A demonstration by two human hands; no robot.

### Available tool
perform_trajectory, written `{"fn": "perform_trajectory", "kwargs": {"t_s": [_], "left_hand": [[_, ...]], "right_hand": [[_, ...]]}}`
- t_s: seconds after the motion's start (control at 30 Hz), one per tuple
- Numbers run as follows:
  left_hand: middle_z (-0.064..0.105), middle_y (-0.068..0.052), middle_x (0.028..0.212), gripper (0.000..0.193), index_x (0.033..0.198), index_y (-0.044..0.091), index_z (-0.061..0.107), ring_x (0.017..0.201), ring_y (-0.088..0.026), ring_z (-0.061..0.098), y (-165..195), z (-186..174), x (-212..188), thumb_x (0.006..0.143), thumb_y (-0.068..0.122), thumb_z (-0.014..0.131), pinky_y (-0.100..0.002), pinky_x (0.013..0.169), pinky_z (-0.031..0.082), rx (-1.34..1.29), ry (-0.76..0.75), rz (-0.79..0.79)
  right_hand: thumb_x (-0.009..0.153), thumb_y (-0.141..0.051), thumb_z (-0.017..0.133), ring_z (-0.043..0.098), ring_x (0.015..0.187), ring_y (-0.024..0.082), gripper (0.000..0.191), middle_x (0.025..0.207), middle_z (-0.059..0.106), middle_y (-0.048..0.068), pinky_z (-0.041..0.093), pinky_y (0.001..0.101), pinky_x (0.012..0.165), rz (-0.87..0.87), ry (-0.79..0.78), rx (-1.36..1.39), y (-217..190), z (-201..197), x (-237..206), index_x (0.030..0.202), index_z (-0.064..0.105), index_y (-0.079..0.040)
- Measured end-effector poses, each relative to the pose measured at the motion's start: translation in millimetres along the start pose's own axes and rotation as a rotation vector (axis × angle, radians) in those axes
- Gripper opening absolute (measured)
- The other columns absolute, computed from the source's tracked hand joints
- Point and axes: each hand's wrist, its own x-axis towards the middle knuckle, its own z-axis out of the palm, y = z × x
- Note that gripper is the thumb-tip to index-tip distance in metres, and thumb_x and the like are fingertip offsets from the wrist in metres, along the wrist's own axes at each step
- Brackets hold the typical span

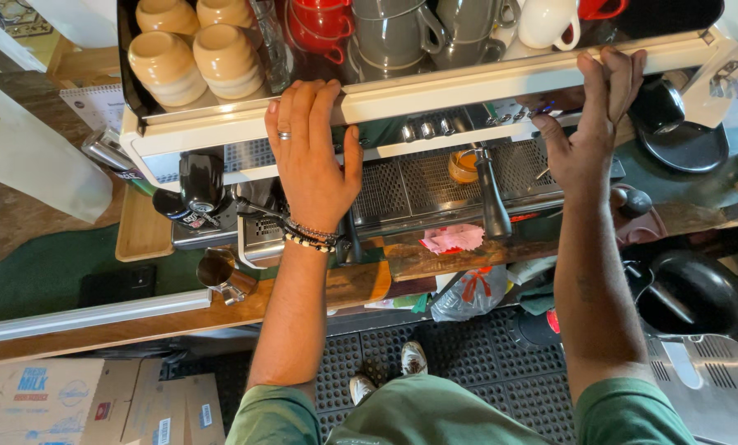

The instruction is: The person prepares an espresso at a coffee shop bar. They handle a portafilter, fill it with ground coffee from the grinder, tamp the grounds, move a milk box aside, lock the portafilter into the espresso machine, and run the machine to extract espresso into a cup.

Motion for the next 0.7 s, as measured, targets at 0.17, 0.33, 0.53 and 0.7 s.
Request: {"fn": "perform_trajectory", "kwargs": {"t_s": [0.17, 0.33, 0.53, 0.7], "left_hand": [[0.051, -0.013, 0.148, 0.052, 0.145, 0.006, 0.052, 0.147, -0.034, 0.042, -0.9, 0.5, 0.2, 0.097, 0.015, 0.069, -0.051, 0.129, 0.021, 0.005, 0.000, 0.004], [0.050, -0.013, 0.147, 0.051, 0.145, 0.006, 0.052, 0.147, -0.034, 0.042, -0.7, 0.7, -0.9, 0.097, 0.014, 0.069, -0.051, 0.129, 0.021, -0.001, 0.000, 0.002], [0.050, -0.013, 0.148, 0.051, 0.145, 0.006, 0.052, 0.147, -0.034, 0.042, -1.6, 0.8, -2.1, 0.098, 0.014, 0.069, -0.051, 0.129, 0.022, -0.003, -0.003, 0.010], [0.051, -0.012, 0.147, 0.050, 0.145, 0.006, 0.052, 0.147, -0.034, 0.043, -0.6, 1.8, -2.6, 0.098, 0.014, 0.068, -0.053, 0.129, 0.020, -0.002, -0.007, 0.003]], "right_hand": [[0.105, -0.039, 0.079, 0.003, 0.162, 0.040, 0.073, 0.170, 0.028, 0.013, 0.014, 0.0564, 0.132, 0.022, -0.012, -0.006, -1.8, -0.5, -0.3, 0.160, 0.045, -0.008], [0.105, -0.040, 0.079, 0.002, 0.162, 0.040, 0.074, 0.169, 0.027, 0.013, 0.015, 0.0549, 0.132, -0.009, -0.009, 0.004, -2.8, -1.7, 0.2, 0.161, 0.043, -0.008], [0.106, -0.040, 0.079, 0.004, 0.162, 0.040, 0.074, 0.169, 0.028, 0.013, 0.016, 0.0542, 0.131, -0.010, -0.017, -0.008, -1.0, -3.1, -1.8, 0.161, 0.043, -0.007], [0.107, -0.044, 0.078, 0.003, 0.162, 0.041, 0.075, 0.170, 0.027, 0.013, 0.016, 0.0550, 0.131, -0.014, -0.007, -0.001, 7.4, 0.3, -3.3, 0.162, 0.042, -0.008]]}}
